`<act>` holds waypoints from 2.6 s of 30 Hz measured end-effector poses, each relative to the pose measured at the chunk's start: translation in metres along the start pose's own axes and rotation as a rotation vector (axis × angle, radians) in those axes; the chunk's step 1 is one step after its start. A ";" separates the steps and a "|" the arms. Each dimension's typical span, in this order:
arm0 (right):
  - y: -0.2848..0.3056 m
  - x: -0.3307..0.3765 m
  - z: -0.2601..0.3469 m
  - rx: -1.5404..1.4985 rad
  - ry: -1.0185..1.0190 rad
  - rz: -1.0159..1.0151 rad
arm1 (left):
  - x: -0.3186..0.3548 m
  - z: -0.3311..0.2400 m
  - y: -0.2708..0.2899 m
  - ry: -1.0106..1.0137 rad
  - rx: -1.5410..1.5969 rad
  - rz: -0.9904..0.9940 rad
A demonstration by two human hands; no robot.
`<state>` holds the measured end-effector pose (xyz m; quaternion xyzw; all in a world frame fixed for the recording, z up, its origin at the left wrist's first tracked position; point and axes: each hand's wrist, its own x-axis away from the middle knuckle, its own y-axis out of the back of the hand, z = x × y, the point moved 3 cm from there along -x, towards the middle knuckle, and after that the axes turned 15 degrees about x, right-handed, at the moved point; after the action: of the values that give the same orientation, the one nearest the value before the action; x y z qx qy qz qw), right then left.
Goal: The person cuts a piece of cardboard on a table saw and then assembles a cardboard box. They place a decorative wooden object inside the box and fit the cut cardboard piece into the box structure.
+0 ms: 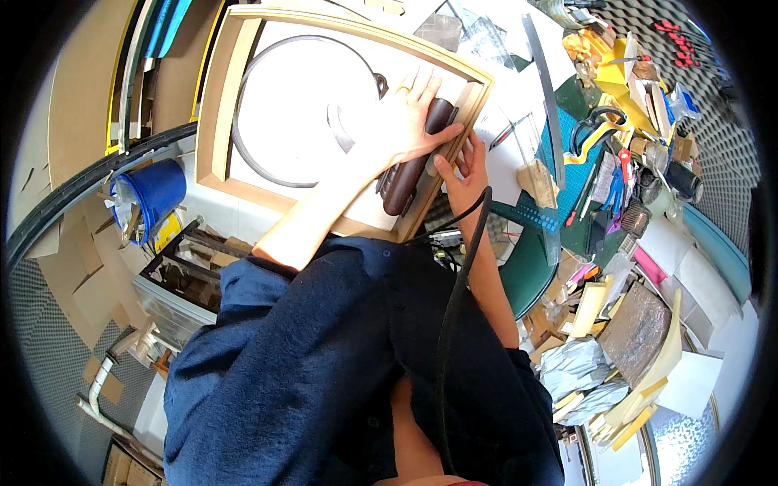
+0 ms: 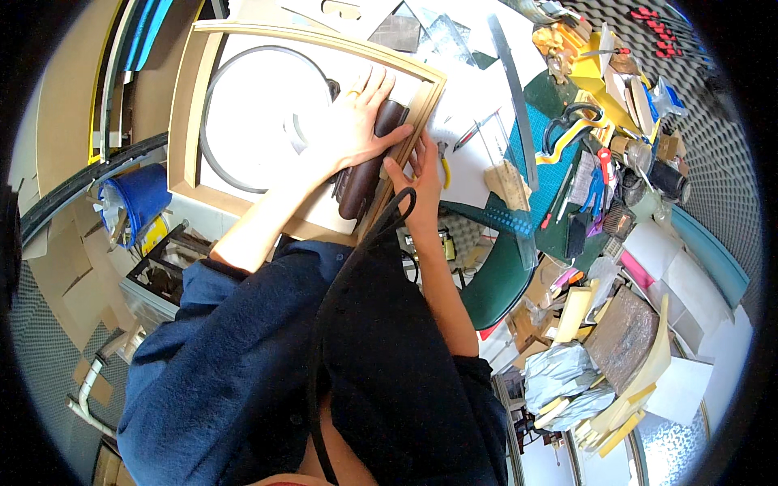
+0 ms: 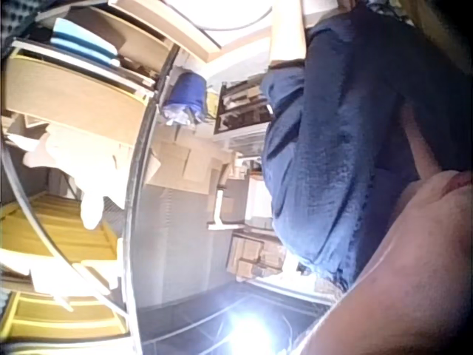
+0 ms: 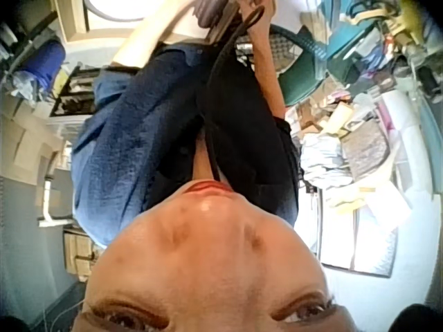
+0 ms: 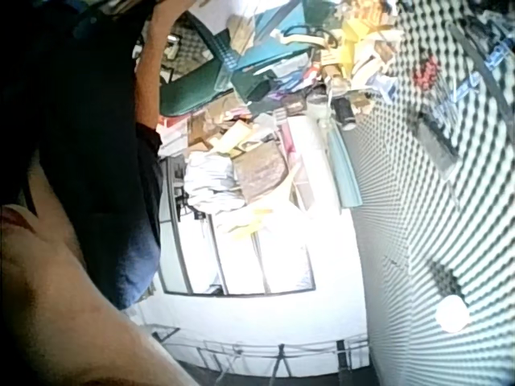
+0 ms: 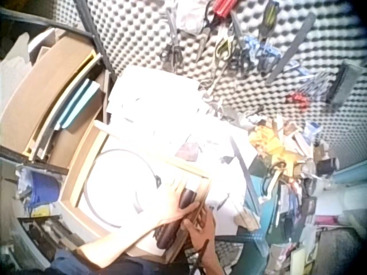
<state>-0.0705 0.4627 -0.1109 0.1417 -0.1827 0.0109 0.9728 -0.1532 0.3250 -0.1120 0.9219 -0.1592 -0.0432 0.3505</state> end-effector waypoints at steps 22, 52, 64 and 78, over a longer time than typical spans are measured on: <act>0.002 -0.001 -0.001 0.042 -0.017 0.012 | -0.002 0.000 0.007 -0.060 0.026 -0.016; -0.002 0.003 -0.003 -0.045 -0.023 -0.027 | -0.006 -0.001 0.021 -0.011 -0.001 0.205; 0.000 0.009 0.012 -0.069 -0.207 0.009 | -0.002 -0.003 0.029 0.069 -0.192 0.032; 0.003 0.007 0.018 0.105 -0.136 -0.067 | -0.004 -0.004 0.023 0.042 -0.138 0.043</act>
<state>-0.0709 0.4603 -0.0917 0.1989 -0.2429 -0.0217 0.9492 -0.1623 0.3124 -0.0943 0.8926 -0.1679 -0.0271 0.4175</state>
